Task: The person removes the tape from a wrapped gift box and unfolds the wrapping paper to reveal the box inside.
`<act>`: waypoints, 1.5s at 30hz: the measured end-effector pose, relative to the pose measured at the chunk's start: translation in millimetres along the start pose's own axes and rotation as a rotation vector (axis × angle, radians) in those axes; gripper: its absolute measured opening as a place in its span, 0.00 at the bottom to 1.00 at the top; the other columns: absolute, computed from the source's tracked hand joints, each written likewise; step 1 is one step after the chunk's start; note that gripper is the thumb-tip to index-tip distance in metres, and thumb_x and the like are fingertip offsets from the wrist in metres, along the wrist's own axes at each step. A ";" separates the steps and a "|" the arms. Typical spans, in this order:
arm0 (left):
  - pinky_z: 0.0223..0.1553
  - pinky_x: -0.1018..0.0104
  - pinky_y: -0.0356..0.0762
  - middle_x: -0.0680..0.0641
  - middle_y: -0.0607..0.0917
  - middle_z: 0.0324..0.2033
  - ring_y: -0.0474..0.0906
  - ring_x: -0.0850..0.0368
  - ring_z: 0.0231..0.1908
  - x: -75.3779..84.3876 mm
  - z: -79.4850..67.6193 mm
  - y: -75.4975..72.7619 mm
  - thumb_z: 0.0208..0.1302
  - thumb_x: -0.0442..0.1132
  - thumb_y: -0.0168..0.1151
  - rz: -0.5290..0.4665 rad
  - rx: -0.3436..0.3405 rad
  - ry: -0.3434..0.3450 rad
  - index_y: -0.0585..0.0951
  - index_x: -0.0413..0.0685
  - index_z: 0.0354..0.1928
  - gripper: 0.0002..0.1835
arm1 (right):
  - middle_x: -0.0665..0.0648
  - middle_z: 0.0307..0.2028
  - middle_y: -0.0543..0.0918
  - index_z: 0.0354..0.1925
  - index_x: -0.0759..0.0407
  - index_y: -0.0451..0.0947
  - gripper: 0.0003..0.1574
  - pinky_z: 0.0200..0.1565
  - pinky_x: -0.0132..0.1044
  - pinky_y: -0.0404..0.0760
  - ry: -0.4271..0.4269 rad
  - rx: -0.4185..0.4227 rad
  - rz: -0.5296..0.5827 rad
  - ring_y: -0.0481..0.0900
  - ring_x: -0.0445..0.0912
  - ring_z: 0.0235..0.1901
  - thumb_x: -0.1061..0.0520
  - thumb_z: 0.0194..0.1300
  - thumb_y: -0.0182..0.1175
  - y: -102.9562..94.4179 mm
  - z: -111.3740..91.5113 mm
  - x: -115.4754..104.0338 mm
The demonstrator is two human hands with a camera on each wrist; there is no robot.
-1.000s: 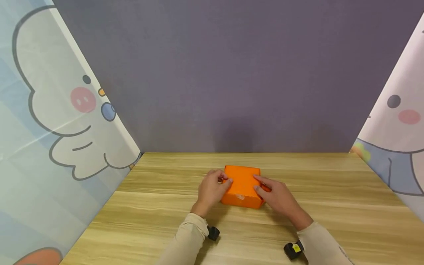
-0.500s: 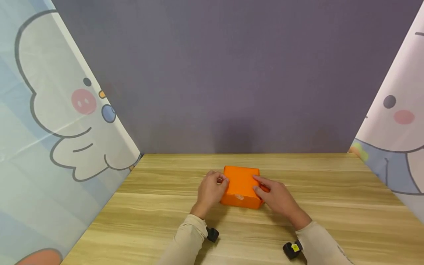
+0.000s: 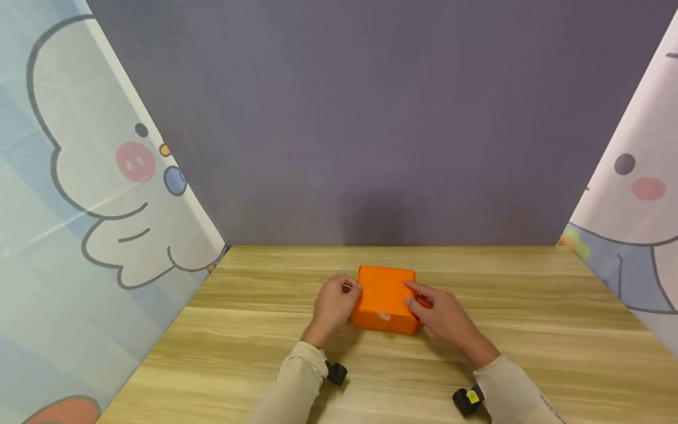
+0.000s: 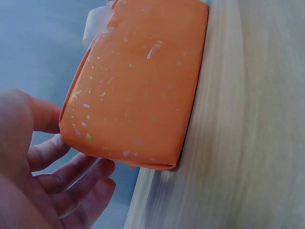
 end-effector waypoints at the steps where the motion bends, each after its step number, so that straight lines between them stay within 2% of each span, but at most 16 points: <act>1: 0.32 0.62 0.74 0.61 0.80 0.31 0.76 0.65 0.31 -0.8 0.1 0.0 0.65 0.45 0.64 -0.008 -0.004 -0.002 0.82 0.60 0.30 0.05 | 0.65 0.62 0.77 0.68 0.54 0.74 0.32 0.51 0.56 0.78 0.000 -0.001 0.002 0.78 0.62 0.57 0.42 0.72 0.59 0.1 0.0 0.2; 6: 0.30 0.63 0.73 0.61 0.80 0.29 0.75 0.65 0.28 -4.4 0.0 -0.8 0.66 0.45 0.65 -0.053 -0.024 -0.020 0.82 0.59 0.30 0.06 | 0.64 0.62 0.78 0.69 0.53 0.74 0.32 0.45 0.48 0.79 -0.004 -0.017 0.010 0.80 0.57 0.54 0.42 0.73 0.59 1.1 -0.3 0.4; 9: 0.28 0.64 0.72 0.60 0.80 0.27 0.75 0.64 0.26 -5.8 0.7 -1.3 0.66 0.45 0.65 -0.071 -0.024 -0.026 0.82 0.59 0.30 0.06 | 0.64 0.61 0.78 0.69 0.53 0.73 0.32 0.39 0.41 0.76 -0.005 -0.021 0.026 0.81 0.51 0.49 0.42 0.73 0.59 0.8 -0.1 -0.3; 11: 0.27 0.64 0.72 0.60 0.80 0.27 0.74 0.65 0.26 -6.3 1.5 -1.5 0.66 0.44 0.65 -0.079 -0.022 -0.026 0.82 0.58 0.30 0.05 | 0.64 0.62 0.78 0.69 0.52 0.73 0.32 0.38 0.40 0.76 -0.004 -0.024 0.036 0.81 0.50 0.47 0.42 0.73 0.59 0.3 -0.2 -0.7; 14: 0.27 0.65 0.72 0.60 0.81 0.26 0.75 0.65 0.26 -6.5 2.1 -2.0 0.65 0.44 0.65 -0.092 -0.022 -0.029 0.83 0.58 0.30 0.05 | 0.64 0.62 0.77 0.69 0.53 0.73 0.32 0.42 0.44 0.78 -0.004 -0.028 0.043 0.81 0.53 0.48 0.42 0.73 0.58 -0.2 -0.4 -0.9; 17: 0.27 0.65 0.73 0.60 0.81 0.26 0.75 0.66 0.25 -6.9 1.9 -2.6 0.65 0.43 0.64 -0.105 -0.023 -0.039 0.83 0.58 0.30 0.05 | 0.65 0.62 0.77 0.69 0.53 0.73 0.32 0.48 0.51 0.80 -0.008 -0.029 0.042 0.80 0.58 0.55 0.42 0.73 0.58 -0.4 -0.4 -0.9; 21: 0.27 0.64 0.73 0.60 0.81 0.25 0.76 0.64 0.25 -7.4 1.5 -3.8 0.65 0.43 0.64 -0.124 -0.033 -0.044 0.83 0.58 0.31 0.04 | 0.65 0.62 0.77 0.69 0.54 0.72 0.32 0.51 0.55 0.79 -0.016 -0.030 0.045 0.79 0.59 0.56 0.42 0.74 0.58 -0.5 0.0 -0.9; 28: 0.30 0.63 0.75 0.61 0.83 0.29 0.77 0.62 0.26 -13.1 3.7 -3.4 0.67 0.43 0.63 -0.173 -0.058 -0.042 0.82 0.58 0.31 0.06 | 0.64 0.61 0.78 0.70 0.54 0.72 0.33 0.51 0.57 0.79 -0.015 -0.025 0.046 0.80 0.59 0.55 0.42 0.74 0.58 -1.4 0.4 0.3; 34: 0.29 0.62 0.73 0.59 0.84 0.28 0.77 0.60 0.25 -20.4 4.3 -3.7 0.66 0.44 0.64 -0.219 -0.076 -0.059 0.82 0.56 0.30 0.07 | 0.63 0.63 0.77 0.70 0.54 0.71 0.33 0.52 0.56 0.79 -0.003 -0.040 0.061 0.80 0.59 0.55 0.41 0.74 0.58 0.6 0.2 2.6; 40: 0.25 0.63 0.69 0.57 0.81 0.26 0.72 0.59 0.22 -23.0 6.5 -6.0 0.65 0.49 0.67 -0.208 -0.066 -0.069 0.82 0.56 0.30 0.09 | 0.64 0.63 0.77 0.70 0.54 0.72 0.33 0.52 0.57 0.79 -0.010 -0.030 0.052 0.80 0.61 0.55 0.42 0.74 0.58 -0.4 0.3 2.0; 45: 0.26 0.63 0.69 0.56 0.80 0.26 0.71 0.59 0.23 -25.8 7.1 -7.8 0.65 0.47 0.66 -0.189 -0.055 -0.071 0.82 0.56 0.29 0.08 | 0.64 0.63 0.76 0.70 0.54 0.72 0.33 0.52 0.56 0.79 -0.017 -0.031 0.049 0.80 0.60 0.55 0.42 0.74 0.58 0.5 0.6 3.5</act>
Point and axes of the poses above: each hand's wrist, its own z-axis towards the middle knuckle, its own y-axis out of the palm, x = y × z, the point moved 5 cm from there along z, towards the middle knuckle
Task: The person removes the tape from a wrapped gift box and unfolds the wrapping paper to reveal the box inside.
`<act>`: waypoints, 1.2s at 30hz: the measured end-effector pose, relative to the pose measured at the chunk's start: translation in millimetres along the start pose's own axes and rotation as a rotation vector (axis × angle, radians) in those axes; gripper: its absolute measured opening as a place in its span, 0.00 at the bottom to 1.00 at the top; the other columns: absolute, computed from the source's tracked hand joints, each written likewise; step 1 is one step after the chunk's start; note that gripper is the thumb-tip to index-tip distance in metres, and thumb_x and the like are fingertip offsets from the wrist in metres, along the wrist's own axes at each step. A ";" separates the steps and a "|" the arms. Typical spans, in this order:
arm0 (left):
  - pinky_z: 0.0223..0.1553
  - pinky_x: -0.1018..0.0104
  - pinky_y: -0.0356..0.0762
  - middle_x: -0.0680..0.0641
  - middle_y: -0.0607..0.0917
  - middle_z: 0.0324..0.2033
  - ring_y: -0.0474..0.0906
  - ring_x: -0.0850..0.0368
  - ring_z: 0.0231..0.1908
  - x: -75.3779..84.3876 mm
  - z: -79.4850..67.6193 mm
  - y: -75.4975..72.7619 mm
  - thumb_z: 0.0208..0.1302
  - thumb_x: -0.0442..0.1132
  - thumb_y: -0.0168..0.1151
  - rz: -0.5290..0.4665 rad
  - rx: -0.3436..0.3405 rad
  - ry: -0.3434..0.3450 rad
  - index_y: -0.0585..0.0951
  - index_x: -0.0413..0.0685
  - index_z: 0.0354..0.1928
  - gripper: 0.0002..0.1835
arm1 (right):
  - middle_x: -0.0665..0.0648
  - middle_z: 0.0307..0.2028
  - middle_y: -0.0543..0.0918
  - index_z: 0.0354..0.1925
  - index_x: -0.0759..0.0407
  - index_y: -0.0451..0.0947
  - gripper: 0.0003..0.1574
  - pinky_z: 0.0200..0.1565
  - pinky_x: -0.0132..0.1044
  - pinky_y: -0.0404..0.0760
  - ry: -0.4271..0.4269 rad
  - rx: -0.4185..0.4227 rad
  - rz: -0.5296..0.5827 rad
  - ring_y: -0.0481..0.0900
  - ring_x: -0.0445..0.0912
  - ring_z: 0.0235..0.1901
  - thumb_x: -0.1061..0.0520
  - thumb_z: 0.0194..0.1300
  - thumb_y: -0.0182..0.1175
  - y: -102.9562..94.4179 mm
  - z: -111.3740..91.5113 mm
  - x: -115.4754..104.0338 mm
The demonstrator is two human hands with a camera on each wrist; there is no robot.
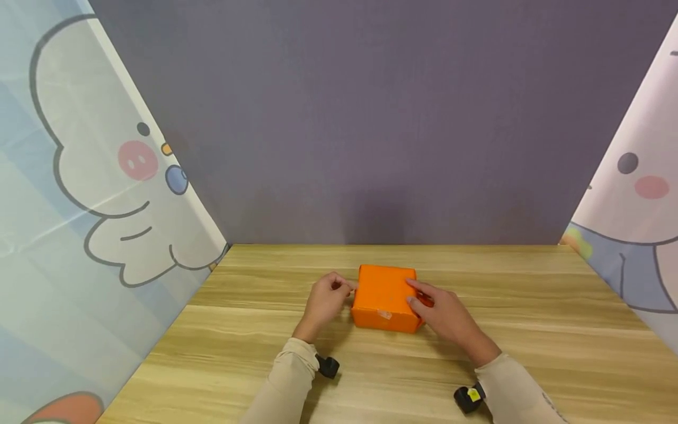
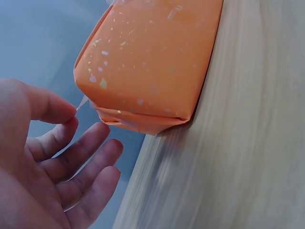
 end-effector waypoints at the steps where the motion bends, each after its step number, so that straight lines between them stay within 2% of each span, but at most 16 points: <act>1: 0.26 0.63 0.69 0.57 0.80 0.26 0.72 0.59 0.24 -0.6 -0.2 -0.7 0.65 0.46 0.65 0.008 0.003 0.000 0.81 0.56 0.29 0.07 | 0.64 0.63 0.76 0.70 0.54 0.72 0.33 0.52 0.56 0.79 0.000 -0.002 0.002 0.80 0.60 0.55 0.42 0.74 0.58 0.3 0.0 0.5; 11: 0.27 0.62 0.70 0.56 0.80 0.26 0.73 0.58 0.25 -12.2 -2.2 -9.2 0.67 0.44 0.62 0.042 0.014 -0.009 0.80 0.55 0.29 0.07 | 0.62 0.63 0.77 0.70 0.54 0.71 0.34 0.53 0.53 0.79 -0.007 -0.012 0.030 0.80 0.58 0.56 0.42 0.73 0.58 8.4 1.9 0.4; 36: 0.30 0.60 0.71 0.55 0.81 0.28 0.75 0.57 0.27 -17.1 2.6 -14.2 0.66 0.44 0.63 0.073 0.027 -0.052 0.80 0.55 0.31 0.06 | 0.65 0.65 0.74 0.70 0.56 0.71 0.34 0.53 0.55 0.79 0.013 -0.003 0.007 0.79 0.61 0.57 0.42 0.74 0.58 2.3 -0.1 0.4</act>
Point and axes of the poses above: each hand's wrist, its own z-axis towards the middle knuckle, its own y-axis out of the palm, x = y × z, the point moved 5 cm from there along z, towards the middle knuckle
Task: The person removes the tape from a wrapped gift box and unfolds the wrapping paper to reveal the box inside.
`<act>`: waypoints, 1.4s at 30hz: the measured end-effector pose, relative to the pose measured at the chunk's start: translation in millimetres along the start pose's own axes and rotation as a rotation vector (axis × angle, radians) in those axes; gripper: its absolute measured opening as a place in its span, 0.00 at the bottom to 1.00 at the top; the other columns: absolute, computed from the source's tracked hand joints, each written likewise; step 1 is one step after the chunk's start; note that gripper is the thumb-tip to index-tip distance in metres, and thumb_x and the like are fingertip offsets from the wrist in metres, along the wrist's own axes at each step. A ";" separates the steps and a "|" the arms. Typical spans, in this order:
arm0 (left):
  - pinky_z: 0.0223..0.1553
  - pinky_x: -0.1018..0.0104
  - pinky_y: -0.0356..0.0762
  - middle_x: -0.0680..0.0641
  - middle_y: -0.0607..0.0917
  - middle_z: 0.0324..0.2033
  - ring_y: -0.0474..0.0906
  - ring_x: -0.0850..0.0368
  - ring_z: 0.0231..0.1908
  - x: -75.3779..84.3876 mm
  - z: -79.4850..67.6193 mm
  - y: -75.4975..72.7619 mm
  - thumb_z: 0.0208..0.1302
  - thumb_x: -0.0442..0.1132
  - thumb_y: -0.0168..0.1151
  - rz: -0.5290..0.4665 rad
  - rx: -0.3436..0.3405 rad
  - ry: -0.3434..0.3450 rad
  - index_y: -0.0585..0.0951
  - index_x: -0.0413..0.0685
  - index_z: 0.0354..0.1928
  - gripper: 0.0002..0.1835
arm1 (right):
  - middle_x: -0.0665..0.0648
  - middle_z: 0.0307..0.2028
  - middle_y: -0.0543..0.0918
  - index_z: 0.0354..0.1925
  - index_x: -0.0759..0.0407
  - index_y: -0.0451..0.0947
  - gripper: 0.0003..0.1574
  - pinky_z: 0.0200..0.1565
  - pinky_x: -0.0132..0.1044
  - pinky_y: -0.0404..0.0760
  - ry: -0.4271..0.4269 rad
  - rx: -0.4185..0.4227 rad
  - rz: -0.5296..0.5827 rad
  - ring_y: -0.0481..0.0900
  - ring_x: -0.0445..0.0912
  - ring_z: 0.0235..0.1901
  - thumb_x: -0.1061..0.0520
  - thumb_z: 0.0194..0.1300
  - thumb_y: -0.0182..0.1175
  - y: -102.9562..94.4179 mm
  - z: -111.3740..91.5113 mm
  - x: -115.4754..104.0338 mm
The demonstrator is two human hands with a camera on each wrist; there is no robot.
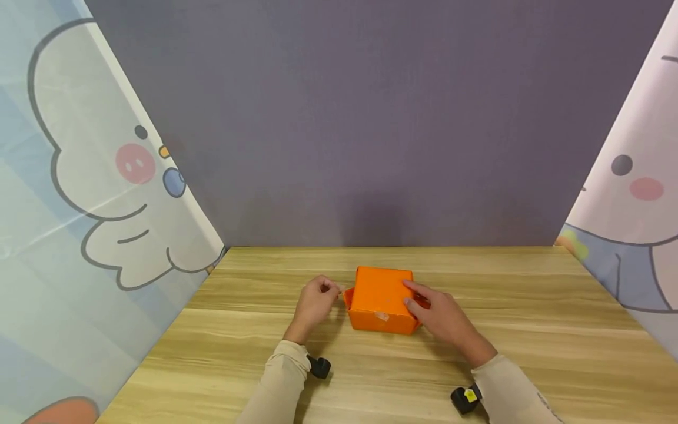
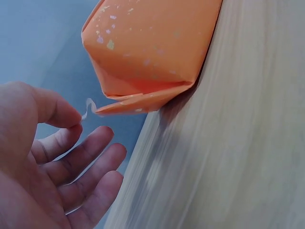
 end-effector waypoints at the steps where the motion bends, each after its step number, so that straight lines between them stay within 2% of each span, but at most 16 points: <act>1: 0.30 0.60 0.71 0.55 0.81 0.28 0.75 0.57 0.27 -0.9 0.5 -0.5 0.66 0.44 0.63 0.003 0.001 -0.006 0.80 0.55 0.31 0.06 | 0.66 0.65 0.74 0.70 0.56 0.71 0.34 0.53 0.55 0.79 0.000 0.000 0.001 0.79 0.61 0.57 0.42 0.74 0.58 0.0 0.0 0.0; 16: 0.28 0.60 0.71 0.56 0.81 0.26 0.75 0.57 0.25 -9.5 2.6 -16.4 0.63 0.43 0.64 0.073 0.037 -0.047 0.82 0.55 0.31 0.04 | 0.65 0.65 0.74 0.70 0.55 0.71 0.34 0.53 0.53 0.79 -0.011 -0.004 0.017 0.80 0.60 0.56 0.42 0.74 0.58 -0.7 -0.5 -0.5; 23: 0.28 0.59 0.70 0.55 0.82 0.28 0.75 0.58 0.27 -13.9 3.6 -23.3 0.63 0.42 0.65 0.148 0.054 -0.063 0.82 0.54 0.31 0.03 | 0.63 0.66 0.74 0.71 0.54 0.69 0.34 0.53 0.53 0.79 -0.013 -0.025 0.024 0.79 0.60 0.57 0.41 0.75 0.56 -1.5 -0.9 0.4; 29: 0.27 0.60 0.70 0.55 0.81 0.26 0.75 0.58 0.25 -16.1 1.4 -27.1 0.63 0.40 0.63 0.223 0.036 -0.080 0.81 0.54 0.32 0.03 | 0.63 0.66 0.74 0.71 0.55 0.69 0.33 0.54 0.54 0.78 -0.040 -0.018 0.015 0.78 0.60 0.58 0.43 0.76 0.55 -1.3 -1.4 -1.5; 35: 0.24 0.59 0.68 0.55 0.78 0.21 0.73 0.57 0.22 -17.0 -0.3 -27.7 0.59 0.37 0.62 0.353 0.018 -0.066 0.78 0.55 0.25 0.07 | 0.64 0.66 0.73 0.72 0.55 0.69 0.32 0.54 0.56 0.77 -0.048 -0.005 -0.014 0.77 0.62 0.59 0.44 0.76 0.54 -2.1 -1.8 -1.5; 39: 0.23 0.60 0.68 0.55 0.77 0.20 0.72 0.57 0.21 -19.2 -0.3 -26.4 0.57 0.36 0.62 0.421 -0.028 -0.065 0.77 0.55 0.22 0.09 | 0.64 0.66 0.73 0.71 0.57 0.70 0.32 0.54 0.56 0.77 -0.064 0.013 -0.026 0.78 0.61 0.58 0.45 0.76 0.55 -3.0 -1.5 -1.9; 42: 0.22 0.60 0.68 0.55 0.77 0.20 0.71 0.58 0.21 -20.0 -0.5 -25.1 0.58 0.35 0.62 0.434 -0.061 -0.051 0.77 0.55 0.21 0.10 | 0.65 0.65 0.74 0.71 0.59 0.70 0.32 0.53 0.55 0.78 -0.078 0.020 -0.019 0.78 0.61 0.57 0.46 0.76 0.55 -3.3 -1.2 -1.7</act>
Point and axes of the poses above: each hand's wrist, its own z-axis towards the middle knuckle, its own y-axis out of the palm, x = y × z, the point moved 5 cm from there along z, towards the middle knuckle
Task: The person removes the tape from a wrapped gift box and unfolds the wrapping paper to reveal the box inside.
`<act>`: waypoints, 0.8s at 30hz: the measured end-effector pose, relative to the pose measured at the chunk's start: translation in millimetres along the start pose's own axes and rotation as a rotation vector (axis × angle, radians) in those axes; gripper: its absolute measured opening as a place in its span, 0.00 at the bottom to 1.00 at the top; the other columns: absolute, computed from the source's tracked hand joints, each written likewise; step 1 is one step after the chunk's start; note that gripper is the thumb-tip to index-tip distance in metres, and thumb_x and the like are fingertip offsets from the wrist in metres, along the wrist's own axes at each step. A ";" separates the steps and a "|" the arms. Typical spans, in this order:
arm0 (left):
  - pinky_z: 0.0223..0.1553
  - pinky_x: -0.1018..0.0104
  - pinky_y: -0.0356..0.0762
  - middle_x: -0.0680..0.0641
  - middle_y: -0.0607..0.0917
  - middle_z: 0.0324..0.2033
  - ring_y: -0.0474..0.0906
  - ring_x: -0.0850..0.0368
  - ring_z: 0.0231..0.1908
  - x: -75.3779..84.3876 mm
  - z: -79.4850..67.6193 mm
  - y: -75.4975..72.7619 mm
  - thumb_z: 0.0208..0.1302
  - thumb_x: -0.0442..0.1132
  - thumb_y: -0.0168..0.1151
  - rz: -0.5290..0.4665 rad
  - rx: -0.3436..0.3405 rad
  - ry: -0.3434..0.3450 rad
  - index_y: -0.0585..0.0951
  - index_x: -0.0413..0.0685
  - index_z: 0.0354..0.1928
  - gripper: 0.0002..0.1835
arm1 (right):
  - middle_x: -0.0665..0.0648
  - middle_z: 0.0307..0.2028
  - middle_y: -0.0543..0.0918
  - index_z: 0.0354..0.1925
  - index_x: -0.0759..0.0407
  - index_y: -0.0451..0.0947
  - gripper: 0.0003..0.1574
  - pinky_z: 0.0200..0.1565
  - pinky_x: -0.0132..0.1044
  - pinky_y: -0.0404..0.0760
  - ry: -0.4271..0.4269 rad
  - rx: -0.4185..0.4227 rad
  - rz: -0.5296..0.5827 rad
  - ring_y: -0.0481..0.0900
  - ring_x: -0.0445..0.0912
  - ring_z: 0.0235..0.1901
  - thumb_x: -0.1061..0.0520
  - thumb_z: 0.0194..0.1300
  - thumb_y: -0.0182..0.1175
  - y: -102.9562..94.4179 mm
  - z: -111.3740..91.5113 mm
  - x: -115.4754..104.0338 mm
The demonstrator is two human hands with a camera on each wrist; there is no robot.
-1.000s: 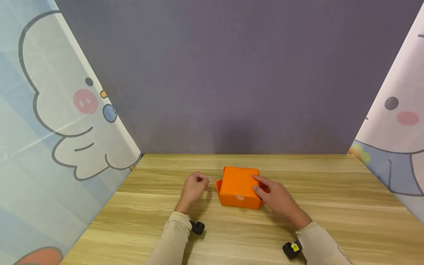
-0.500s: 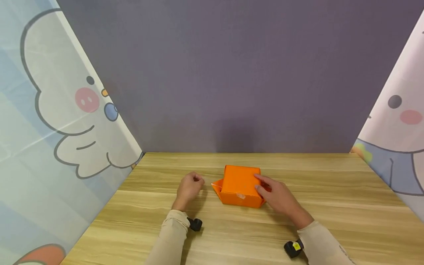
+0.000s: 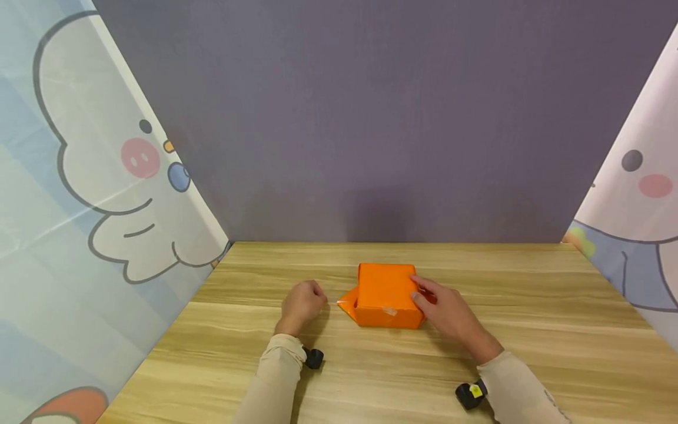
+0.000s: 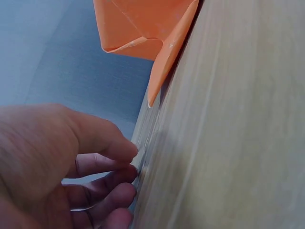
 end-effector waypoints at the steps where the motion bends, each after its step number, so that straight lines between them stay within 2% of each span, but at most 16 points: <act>1: 0.22 0.60 0.69 0.55 0.77 0.20 0.71 0.58 0.21 0.3 -0.2 0.1 0.58 0.35 0.62 0.001 -0.007 0.009 0.77 0.55 0.21 0.10 | 0.65 0.65 0.74 0.71 0.60 0.69 0.32 0.53 0.54 0.78 -0.003 0.001 0.003 0.78 0.61 0.57 0.46 0.77 0.55 -0.2 0.3 0.2; 5: 0.24 0.59 0.71 0.55 0.78 0.23 0.73 0.58 0.24 1.4 -0.5 -0.1 0.59 0.33 0.62 0.013 -0.006 0.031 0.79 0.56 0.25 0.09 | 0.67 0.64 0.75 0.70 0.62 0.69 0.32 0.53 0.55 0.78 0.002 0.008 0.009 0.79 0.62 0.56 0.46 0.77 0.55 -1.6 0.8 0.3; 8: 0.27 0.57 0.72 0.56 0.80 0.27 0.75 0.57 0.27 4.1 0.5 -0.4 0.60 0.34 0.62 -0.006 0.037 0.038 0.81 0.56 0.29 0.06 | 0.68 0.62 0.76 0.70 0.63 0.69 0.33 0.51 0.56 0.79 0.018 0.016 0.003 0.80 0.63 0.54 0.46 0.77 0.55 -3.1 1.0 0.9; 10: 0.31 0.56 0.75 0.55 0.82 0.30 0.78 0.57 0.30 10.0 1.7 -0.1 0.62 0.36 0.62 -0.078 0.073 0.065 0.83 0.54 0.34 0.04 | 0.69 0.60 0.78 0.69 0.64 0.69 0.33 0.51 0.57 0.79 0.027 0.028 -0.002 0.81 0.64 0.53 0.46 0.76 0.55 -4.6 1.4 1.8; 12: 0.36 0.55 0.78 0.53 0.84 0.34 0.80 0.55 0.35 19.3 2.5 1.8 0.65 0.37 0.62 -0.187 0.087 0.129 0.85 0.50 0.40 0.05 | 0.70 0.59 0.78 0.69 0.65 0.69 0.34 0.51 0.58 0.79 0.037 0.038 -0.005 0.81 0.64 0.53 0.45 0.76 0.55 -6.4 1.8 3.3; 15: 0.46 0.57 0.79 0.51 0.86 0.43 0.82 0.54 0.44 35.5 1.2 8.7 0.68 0.39 0.62 -0.290 0.032 0.269 0.86 0.47 0.47 0.09 | 0.71 0.57 0.79 0.68 0.67 0.69 0.35 0.51 0.59 0.79 0.049 0.048 -0.009 0.80 0.65 0.53 0.45 0.76 0.55 -8.2 1.9 4.8; 17: 0.50 0.58 0.79 0.50 0.86 0.47 0.82 0.55 0.48 44.5 -1.4 15.6 0.69 0.39 0.63 -0.277 -0.036 0.366 0.86 0.47 0.48 0.10 | 0.71 0.57 0.80 0.68 0.68 0.69 0.35 0.51 0.59 0.79 0.053 0.049 -0.011 0.80 0.64 0.53 0.44 0.76 0.55 -8.3 1.5 5.5; 19: 0.51 0.62 0.78 0.52 0.85 0.48 0.82 0.58 0.48 49.7 -5.0 22.4 0.69 0.38 0.63 -0.230 -0.101 0.430 0.87 0.48 0.47 0.09 | 0.70 0.56 0.80 0.67 0.68 0.70 0.34 0.50 0.58 0.79 0.053 0.054 -0.013 0.80 0.64 0.53 0.44 0.76 0.55 -8.0 1.1 5.7; 21: 0.50 0.65 0.78 0.55 0.86 0.46 0.81 0.61 0.47 52.7 -8.1 27.3 0.68 0.38 0.64 -0.178 -0.142 0.474 0.87 0.50 0.45 0.07 | 0.69 0.56 0.81 0.66 0.68 0.71 0.33 0.50 0.58 0.79 0.051 0.060 -0.011 0.80 0.63 0.53 0.45 0.76 0.56 -7.6 1.0 5.8; 24: 0.44 0.68 0.77 0.60 0.85 0.40 0.80 0.65 0.40 53.2 -11.0 29.7 0.68 0.39 0.64 -0.124 -0.162 0.472 0.87 0.54 0.42 0.05 | 0.68 0.54 0.82 0.64 0.68 0.73 0.32 0.50 0.57 0.80 0.048 0.082 -0.013 0.81 0.63 0.52 0.45 0.76 0.56 -8.2 1.2 5.7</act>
Point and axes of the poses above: each hand's wrist, its own z-axis towards the middle knuckle, its own y-axis out of the palm, x = y × z, the point moved 5 cm from there along z, towards the middle knuckle
